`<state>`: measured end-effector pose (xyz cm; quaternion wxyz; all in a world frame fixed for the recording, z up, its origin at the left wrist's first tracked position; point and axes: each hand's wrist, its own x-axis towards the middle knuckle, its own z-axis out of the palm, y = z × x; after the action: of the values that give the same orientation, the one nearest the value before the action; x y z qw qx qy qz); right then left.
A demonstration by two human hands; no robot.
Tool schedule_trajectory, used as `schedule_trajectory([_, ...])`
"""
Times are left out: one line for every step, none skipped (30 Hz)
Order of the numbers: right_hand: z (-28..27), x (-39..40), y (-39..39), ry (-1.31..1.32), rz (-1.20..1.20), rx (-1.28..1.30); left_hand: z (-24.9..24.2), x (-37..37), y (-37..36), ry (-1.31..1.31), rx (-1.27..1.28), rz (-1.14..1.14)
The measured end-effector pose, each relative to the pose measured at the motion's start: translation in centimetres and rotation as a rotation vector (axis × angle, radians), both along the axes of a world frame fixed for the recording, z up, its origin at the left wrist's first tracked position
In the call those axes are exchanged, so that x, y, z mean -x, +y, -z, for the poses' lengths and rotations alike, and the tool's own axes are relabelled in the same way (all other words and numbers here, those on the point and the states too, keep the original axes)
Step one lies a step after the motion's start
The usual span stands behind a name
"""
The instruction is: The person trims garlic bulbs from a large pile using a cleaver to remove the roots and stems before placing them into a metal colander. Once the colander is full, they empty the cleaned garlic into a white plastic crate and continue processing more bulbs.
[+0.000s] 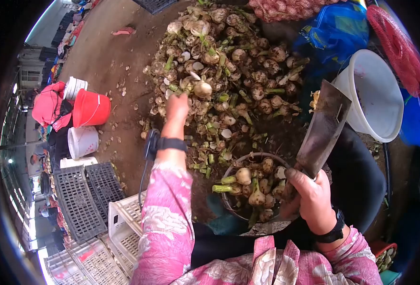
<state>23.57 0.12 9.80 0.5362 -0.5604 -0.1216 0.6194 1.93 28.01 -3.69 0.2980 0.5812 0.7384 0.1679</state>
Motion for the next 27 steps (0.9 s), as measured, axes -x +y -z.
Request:
schedule_trajectory([0.2,-0.1,-0.3,0.011,-0.022,-0.019,-1.1,0.9,-0.9,-0.35,0.002,-0.068])
schedule_trajectory([0.7,0.0,-0.6,-0.032,-0.023,-0.028,-2.2,1.9,-2.2,-0.697,0.004,-0.134])
schedule_trajectory([1.4,0.2,-0.8,-0.072,-0.024,-0.039,-5.0,2.0,-4.6,-0.752,0.0,-0.126])
schedule_trajectory([1.6,0.4,-0.9,-0.114,-0.025,-0.053,-8.3,1.7,-7.6,-0.808,-0.007,-0.118])
schedule_trajectory([1.0,0.5,-0.8,-0.097,-0.03,-0.037,-10.3,1.7,-10.4,-0.85,0.016,-0.066])
schedule_trajectory([1.1,0.7,-0.5,-0.096,-0.015,-0.09,-11.7,1.9,-13.1,-0.896,0.043,-0.013])
schedule_trajectory([2.0,1.0,-0.3,-0.103,0.004,-0.139,-12.6,2.7,-15.5,-0.905,0.043,0.067])
schedule_trajectory([2.4,1.1,-0.2,-0.118,0.027,-0.185,-13.1,3.1,-17.7,-0.922,0.048,0.15])
schedule_trajectory([2.1,1.1,-0.1,-0.013,0.017,-0.178,-14.0,2.9,-19.9,-0.86,0.046,0.272])
schedule_trajectory([0.9,1.6,-0.3,0.08,0.029,-0.223,-14.5,2.7,-22.1,-0.798,0.037,0.393])
schedule_trajectory([-0.2,2.2,-0.5,0.176,0.039,-0.265,-14.0,2.3,-25.5,-0.625,-0.117,0.483])
schedule_trajectory([-0.9,3.2,-0.4,0.299,0.061,-0.342,-14.7,2.4,-26.4,-0.368,-0.291,0.663])
schedule_trajectory([-0.9,3.4,-0.9,0.316,0.037,-0.371,-15.4,2.2,-27.1,-0.455,-0.187,0.637])
schedule_trajectory([-1.7,3.7,-1.4,0.259,0.043,-0.386,-16.2,2.1,-27.5,-0.538,-0.089,0.608])
schedule_trajectory([-2.6,4.2,-2.0,0.205,0.042,-0.401,-16.7,2.0,-27.9,-0.401,-0.301,0.641])
schedule_trajectory([-3.2,4.8,-2.5,0.158,0.041,-0.413,-17.1,1.9,-28.2,-0.251,-0.505,0.659])
schedule_trajectory([-3.2,5.1,-3.2,-0.041,-0.004,-0.391,-18.1,1.6,-28.6,-0.3,-0.504,0.693])
schedule_trajectory([-2.5,5.8,-3.4,-0.142,-0.037,-0.423,-19.0,1.3,-28.9,-0.348,-0.501,0.728])
schedule_trajectory([-2.6,6.7,-3.7,-0.181,-0.052,-0.467,-18.6,0.8,-29.2,-0.534,-0.351,0.678])
schedule_trajectory([-2.6,7.6,-4.0,-0.214,-0.066,-0.507,-17.8,0.8,-29.3,-0.714,-0.195,0.622])
schedule_trajectory([-2.5,8.2,-4.3,-0.294,-0.092,-0.566,-17.0,1.4,-29.1,-0.716,-0.172,0.634])
schedule_trajectory([-2.8,8.4,-4.4,-0.479,-0.129,-0.578,-16.5,1.9,-29.1,-0.789,-0.176,0.63])
schedule_trajectory([-3.3,8.4,-4.7,-0.661,-0.162,-0.585,-16.0,2.4,-29.1,-0.859,-0.175,0.628])
schedule_trajectory([-3.4,8.2,-4.8,-0.842,-0.196,-0.589,-15.9,2.8,-29.2,-0.93,-0.174,0.623])
schedule_trajectory([-3.0,7.8,-4.8,-1.094,-0.158,-0.552,-16.5,3.3,-29.4,-0.949,-0.196,0.587])
schedule_trajectory([-2.8,7.5,-4.7,-1.04,-0.148,-0.4,-17.1,3.3,-29.7,-1.194,-0.104,0.43])
schedule_trajectory([-2.1,6.9,-4.8,-1.196,-0.159,-0.412,-17.1,3.9,-29.6,-1.213,-0.126,0.421])
